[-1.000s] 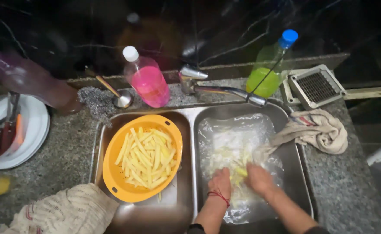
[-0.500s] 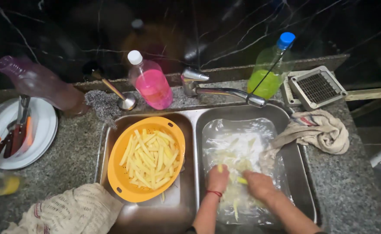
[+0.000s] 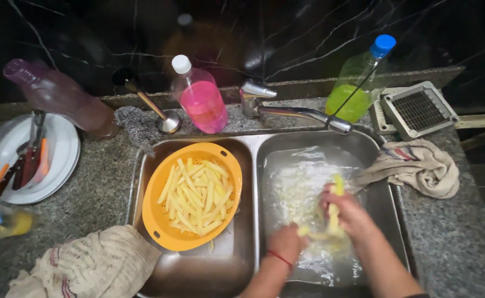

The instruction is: Washing cut potato strips in a sink and transferring them to a colander to drain.

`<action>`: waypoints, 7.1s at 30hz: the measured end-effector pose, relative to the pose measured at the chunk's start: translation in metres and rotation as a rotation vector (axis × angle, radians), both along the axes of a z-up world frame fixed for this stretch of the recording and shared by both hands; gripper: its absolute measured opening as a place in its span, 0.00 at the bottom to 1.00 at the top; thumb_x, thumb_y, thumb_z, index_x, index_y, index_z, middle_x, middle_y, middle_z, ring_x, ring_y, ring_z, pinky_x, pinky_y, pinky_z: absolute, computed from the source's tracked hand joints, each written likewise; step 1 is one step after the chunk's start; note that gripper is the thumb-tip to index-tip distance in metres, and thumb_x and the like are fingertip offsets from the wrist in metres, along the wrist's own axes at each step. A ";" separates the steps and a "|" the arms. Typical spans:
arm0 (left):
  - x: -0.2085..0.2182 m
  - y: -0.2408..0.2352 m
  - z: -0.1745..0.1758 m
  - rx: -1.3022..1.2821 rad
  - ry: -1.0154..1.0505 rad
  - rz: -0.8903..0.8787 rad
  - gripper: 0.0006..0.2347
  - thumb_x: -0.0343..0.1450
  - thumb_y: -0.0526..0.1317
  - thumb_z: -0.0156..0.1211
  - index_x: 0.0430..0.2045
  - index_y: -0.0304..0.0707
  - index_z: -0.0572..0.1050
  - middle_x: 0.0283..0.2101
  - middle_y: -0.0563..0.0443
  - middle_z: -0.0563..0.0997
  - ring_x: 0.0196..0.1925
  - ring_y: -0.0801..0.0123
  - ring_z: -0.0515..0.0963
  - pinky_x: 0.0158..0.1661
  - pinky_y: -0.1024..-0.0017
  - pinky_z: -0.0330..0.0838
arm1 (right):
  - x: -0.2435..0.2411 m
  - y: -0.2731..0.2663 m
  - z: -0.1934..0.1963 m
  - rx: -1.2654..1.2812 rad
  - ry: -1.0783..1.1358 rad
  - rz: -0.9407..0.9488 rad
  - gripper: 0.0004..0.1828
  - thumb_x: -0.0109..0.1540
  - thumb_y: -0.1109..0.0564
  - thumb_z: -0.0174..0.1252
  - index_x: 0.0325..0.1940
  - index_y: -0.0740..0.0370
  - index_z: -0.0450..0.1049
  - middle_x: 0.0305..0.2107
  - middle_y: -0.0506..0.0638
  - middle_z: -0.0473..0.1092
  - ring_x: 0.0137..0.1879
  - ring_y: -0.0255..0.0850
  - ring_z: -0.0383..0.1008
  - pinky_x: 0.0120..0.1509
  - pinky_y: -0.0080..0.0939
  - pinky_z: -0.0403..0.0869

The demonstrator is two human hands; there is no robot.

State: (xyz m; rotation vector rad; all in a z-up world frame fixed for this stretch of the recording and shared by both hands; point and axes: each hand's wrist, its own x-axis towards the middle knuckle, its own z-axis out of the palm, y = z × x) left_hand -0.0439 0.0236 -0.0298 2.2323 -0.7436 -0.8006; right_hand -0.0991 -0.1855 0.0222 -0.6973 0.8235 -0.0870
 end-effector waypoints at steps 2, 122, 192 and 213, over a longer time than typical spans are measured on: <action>-0.026 -0.009 -0.014 0.377 -0.043 -0.218 0.11 0.70 0.39 0.65 0.43 0.35 0.78 0.48 0.34 0.80 0.49 0.43 0.80 0.49 0.51 0.76 | 0.020 0.028 -0.019 -0.712 0.225 0.358 0.17 0.55 0.61 0.63 0.47 0.58 0.74 0.34 0.52 0.73 0.41 0.48 0.73 0.47 0.50 0.72; -0.050 -0.002 -0.091 -0.011 0.740 -0.205 0.22 0.71 0.42 0.48 0.61 0.35 0.65 0.56 0.39 0.72 0.57 0.55 0.73 0.55 0.66 0.70 | -0.106 0.056 -0.059 -0.895 0.505 1.123 0.33 0.62 0.49 0.62 0.69 0.51 0.61 0.50 0.57 0.76 0.58 0.49 0.77 0.62 0.44 0.73; -0.010 -0.031 0.043 -0.994 1.515 0.500 0.18 0.78 0.48 0.49 0.60 0.44 0.72 0.57 0.44 0.79 0.55 0.50 0.81 0.50 0.50 0.77 | 0.064 0.041 0.148 -0.875 0.508 0.911 0.19 0.64 0.45 0.63 0.46 0.64 0.80 0.29 0.56 0.78 0.27 0.43 0.75 0.32 0.47 0.74; 0.004 -0.018 0.073 -1.424 1.749 0.717 0.25 0.77 0.50 0.46 0.67 0.35 0.67 0.66 0.40 0.73 0.67 0.50 0.74 0.67 0.54 0.69 | 0.036 0.043 0.123 -0.949 0.012 0.640 0.21 0.56 0.43 0.67 0.40 0.63 0.81 0.28 0.50 0.80 0.34 0.42 0.79 0.39 0.45 0.78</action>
